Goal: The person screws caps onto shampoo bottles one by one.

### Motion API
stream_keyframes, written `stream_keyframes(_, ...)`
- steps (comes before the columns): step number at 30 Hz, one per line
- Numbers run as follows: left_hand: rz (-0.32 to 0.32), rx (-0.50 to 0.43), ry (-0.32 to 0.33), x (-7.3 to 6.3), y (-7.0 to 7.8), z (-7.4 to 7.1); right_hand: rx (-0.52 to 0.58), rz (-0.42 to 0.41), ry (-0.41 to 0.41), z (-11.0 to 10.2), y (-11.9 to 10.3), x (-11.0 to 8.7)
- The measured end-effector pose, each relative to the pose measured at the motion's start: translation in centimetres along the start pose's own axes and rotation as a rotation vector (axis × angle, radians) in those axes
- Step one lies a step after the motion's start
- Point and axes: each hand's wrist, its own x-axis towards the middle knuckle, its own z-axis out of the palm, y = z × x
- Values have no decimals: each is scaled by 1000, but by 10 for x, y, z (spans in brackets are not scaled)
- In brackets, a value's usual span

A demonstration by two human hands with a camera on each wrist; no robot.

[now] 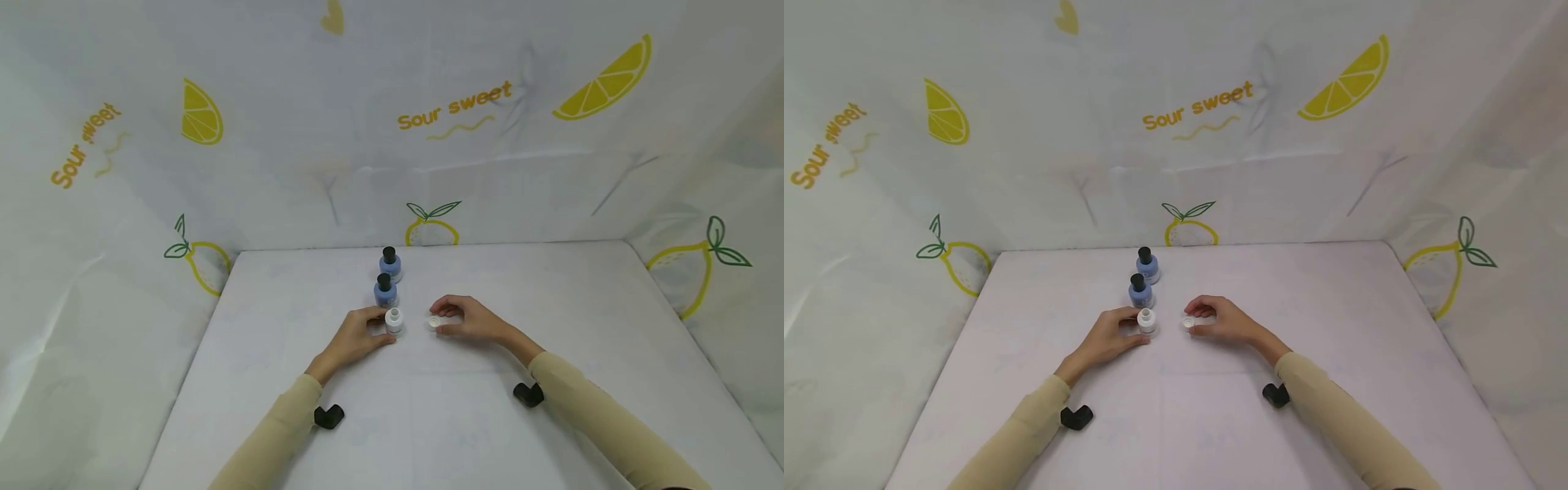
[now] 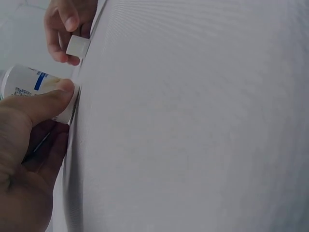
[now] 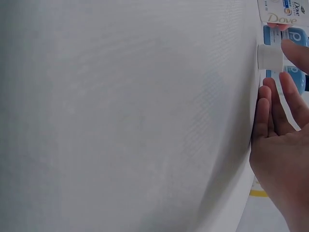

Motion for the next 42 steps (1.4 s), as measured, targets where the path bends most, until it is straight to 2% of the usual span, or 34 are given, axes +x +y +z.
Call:
stream_keyframes(11, -28, -52, -34, -4, 1, -15, -86, -30, 26, 5, 3, 2)
stream_keyframes(18, -18, -37, 8, -5, 4, -29, -90, -17, 29, 4, 1, 2)
stream_keyframes(23, -27, -79, 26, -4, 9, -38, -85, -19, 12, 0, 1, 4)
stream_keyframes(32, -34, -76, 40, -4, 11, -42, -19, -12, 11, -5, -5, 10)
stream_keyframes(42, -21, -58, 57, -5, 15, -44, -8, -92, 72, -11, -28, 19)
